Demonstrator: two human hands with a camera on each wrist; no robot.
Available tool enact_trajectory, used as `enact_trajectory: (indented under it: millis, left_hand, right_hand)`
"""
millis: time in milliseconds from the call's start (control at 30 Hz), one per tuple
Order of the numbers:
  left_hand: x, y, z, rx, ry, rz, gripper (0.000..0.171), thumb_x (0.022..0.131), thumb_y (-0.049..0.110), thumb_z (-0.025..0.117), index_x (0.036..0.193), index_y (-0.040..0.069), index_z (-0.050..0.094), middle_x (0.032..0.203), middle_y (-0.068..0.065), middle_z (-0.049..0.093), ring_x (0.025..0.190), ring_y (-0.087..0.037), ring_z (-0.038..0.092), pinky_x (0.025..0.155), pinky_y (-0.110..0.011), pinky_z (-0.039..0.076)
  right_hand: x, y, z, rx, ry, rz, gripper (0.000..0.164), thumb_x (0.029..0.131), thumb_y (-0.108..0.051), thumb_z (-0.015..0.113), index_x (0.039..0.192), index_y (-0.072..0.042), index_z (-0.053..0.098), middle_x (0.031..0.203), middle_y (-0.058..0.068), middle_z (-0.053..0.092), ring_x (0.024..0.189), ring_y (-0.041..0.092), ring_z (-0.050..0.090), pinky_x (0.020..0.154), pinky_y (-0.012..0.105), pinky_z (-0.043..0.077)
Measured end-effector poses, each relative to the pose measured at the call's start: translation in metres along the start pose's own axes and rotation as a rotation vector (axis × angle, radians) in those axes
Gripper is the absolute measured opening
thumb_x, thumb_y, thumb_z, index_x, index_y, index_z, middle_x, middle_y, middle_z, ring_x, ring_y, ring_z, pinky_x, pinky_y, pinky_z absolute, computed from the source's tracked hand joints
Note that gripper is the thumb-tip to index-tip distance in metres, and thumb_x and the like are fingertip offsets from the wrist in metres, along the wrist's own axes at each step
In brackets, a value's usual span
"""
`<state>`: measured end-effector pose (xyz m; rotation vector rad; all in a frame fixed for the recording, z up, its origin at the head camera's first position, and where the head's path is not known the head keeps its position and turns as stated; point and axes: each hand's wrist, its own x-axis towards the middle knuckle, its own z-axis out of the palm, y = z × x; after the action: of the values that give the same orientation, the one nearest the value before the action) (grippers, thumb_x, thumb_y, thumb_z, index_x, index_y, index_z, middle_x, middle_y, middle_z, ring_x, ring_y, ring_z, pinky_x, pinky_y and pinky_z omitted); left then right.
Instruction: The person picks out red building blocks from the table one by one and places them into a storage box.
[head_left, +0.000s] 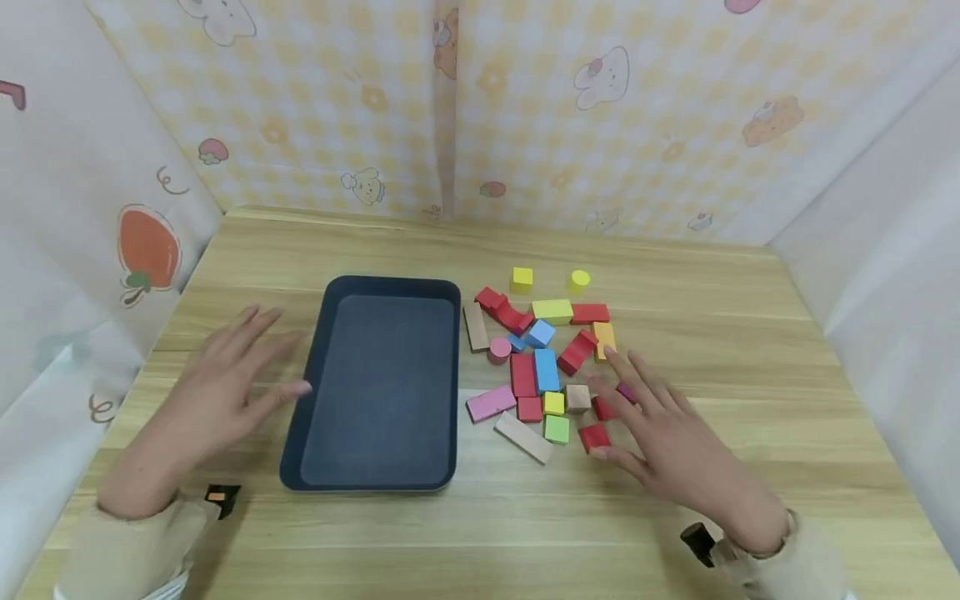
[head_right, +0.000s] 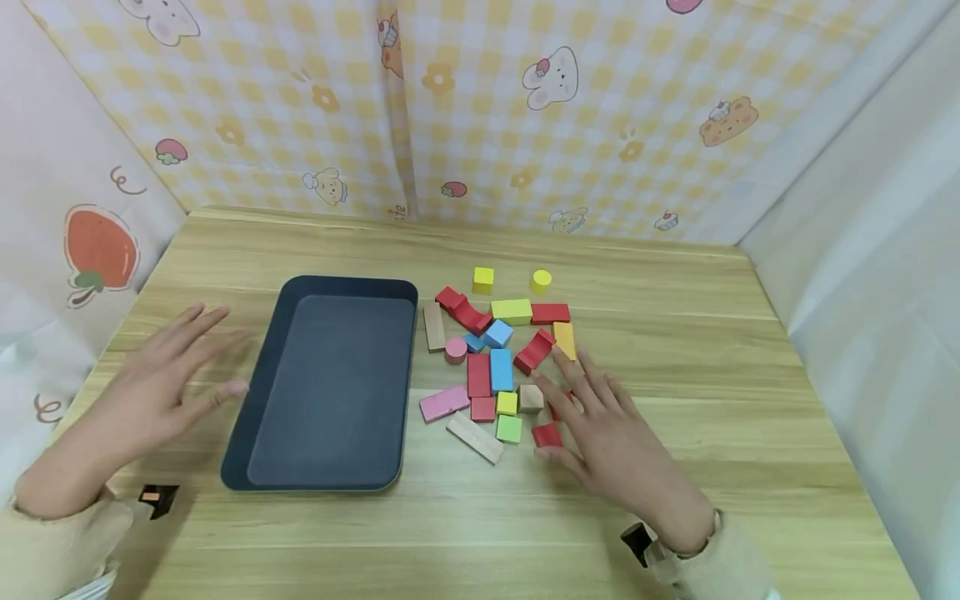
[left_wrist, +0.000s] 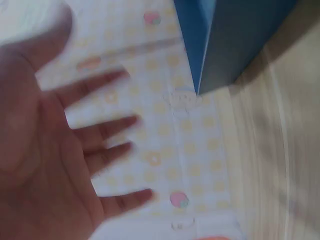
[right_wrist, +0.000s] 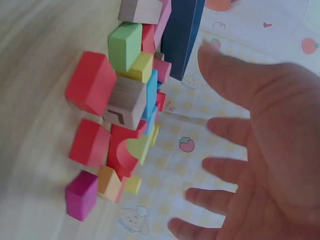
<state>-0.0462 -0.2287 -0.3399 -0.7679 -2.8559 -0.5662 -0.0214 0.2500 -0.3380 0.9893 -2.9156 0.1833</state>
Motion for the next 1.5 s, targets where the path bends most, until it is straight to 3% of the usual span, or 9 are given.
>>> enact_trajectory:
  millis: [167,233,300,400,467,733,1000,1200,1500]
  left_hand:
    - [0.005,-0.016,0.009,-0.074,-0.043,-0.156,0.056,0.086,0.040,0.060,0.123,-0.001,0.053,0.127,-0.025,0.047,0.119,-0.044,0.036,0.090,-0.064,0.029]
    - [0.008,-0.018,0.017,-0.108,-0.028,-0.191,0.051,0.087,0.039,0.059,0.115,-0.003,0.056,0.117,-0.023,0.054,0.109,-0.041,0.044,0.086,-0.058,0.035]
    - [0.012,-0.018,0.023,-0.121,0.003,-0.223,0.042,0.087,0.038,0.060,0.102,-0.002,0.058,0.095,-0.018,0.060,0.089,-0.034,0.053,0.076,-0.050,0.042]
    - [0.017,-0.018,0.028,-0.129,0.020,-0.249,0.034,0.088,0.037,0.059,0.085,0.003,0.053,0.067,-0.006,0.052,0.059,-0.020,0.047,0.056,-0.036,0.040]
    - [0.020,-0.019,0.029,-0.132,-0.003,-0.267,0.034,0.088,0.037,0.058,0.079,0.006,0.050,0.059,-0.001,0.043,0.051,-0.014,0.039,0.050,-0.031,0.034]
    - [0.021,-0.024,0.035,-0.181,-0.153,-0.341,0.041,0.088,0.046,0.055,0.069,0.010,0.050,0.053,0.003,0.040,0.048,-0.013,0.037,0.049,-0.029,0.032]
    - [0.025,-0.026,0.050,-0.229,-0.262,-0.274,0.040,0.088,0.038,0.057,0.060,0.013,0.042,0.050,0.005,0.034,0.045,-0.010,0.034,0.045,-0.026,0.029]
    - [0.026,-0.023,0.051,-0.161,-0.339,-0.245,0.033,0.095,0.028,0.047,0.066,0.013,0.051,0.055,0.003,0.043,0.051,-0.012,0.042,0.052,-0.031,0.037]
    - [0.012,-0.024,0.048,-0.131,-0.355,-0.305,0.032,0.097,0.023,0.040,0.072,0.011,0.056,0.058,0.001,0.046,0.056,-0.014,0.044,0.057,-0.034,0.038]
  right_hand:
    - [-0.003,0.000,0.007,0.066,0.024,0.117,0.062,0.078,-0.042,0.068,0.127,-0.008,0.049,0.130,0.014,0.042,0.117,0.029,0.036,0.080,0.044,0.049]
    - [-0.004,-0.001,0.009,0.058,0.019,0.150,0.054,0.078,-0.041,0.069,0.116,-0.005,0.054,0.119,0.011,0.046,0.108,0.025,0.040,0.072,0.038,0.051]
    - [-0.006,-0.001,0.012,0.055,0.010,0.170,0.051,0.078,-0.041,0.069,0.110,-0.004,0.056,0.110,0.007,0.047,0.101,0.022,0.041,0.068,0.034,0.050]
    - [-0.008,-0.002,0.016,0.065,-0.015,0.205,0.047,0.077,-0.041,0.070,0.104,-0.004,0.057,0.103,0.006,0.049,0.092,0.019,0.045,0.064,0.032,0.049]
    - [-0.009,-0.003,0.018,0.078,-0.036,0.234,0.045,0.078,-0.040,0.070,0.102,-0.004,0.056,0.099,0.006,0.052,0.084,0.017,0.047,0.062,0.031,0.049]
    - [-0.005,-0.006,0.022,0.124,-0.137,0.319,0.041,0.080,-0.045,0.065,0.100,-0.010,0.056,0.082,-0.001,0.056,0.064,0.010,0.046,0.057,0.028,0.045]
    - [-0.002,-0.011,0.018,0.074,-0.226,0.366,0.034,0.081,-0.044,0.064,0.086,-0.012,0.053,0.061,-0.005,0.043,0.051,0.010,0.040,0.046,0.026,0.036]
    - [0.003,-0.015,0.015,0.063,-0.258,0.410,0.032,0.082,-0.043,0.064,0.081,-0.013,0.052,0.059,-0.003,0.041,0.051,0.012,0.039,0.046,0.027,0.034]
    - [0.016,-0.018,0.022,0.101,-0.321,0.439,0.038,0.077,-0.044,0.068,0.091,-0.011,0.054,0.060,-0.001,0.043,0.050,0.012,0.041,0.046,0.027,0.036]
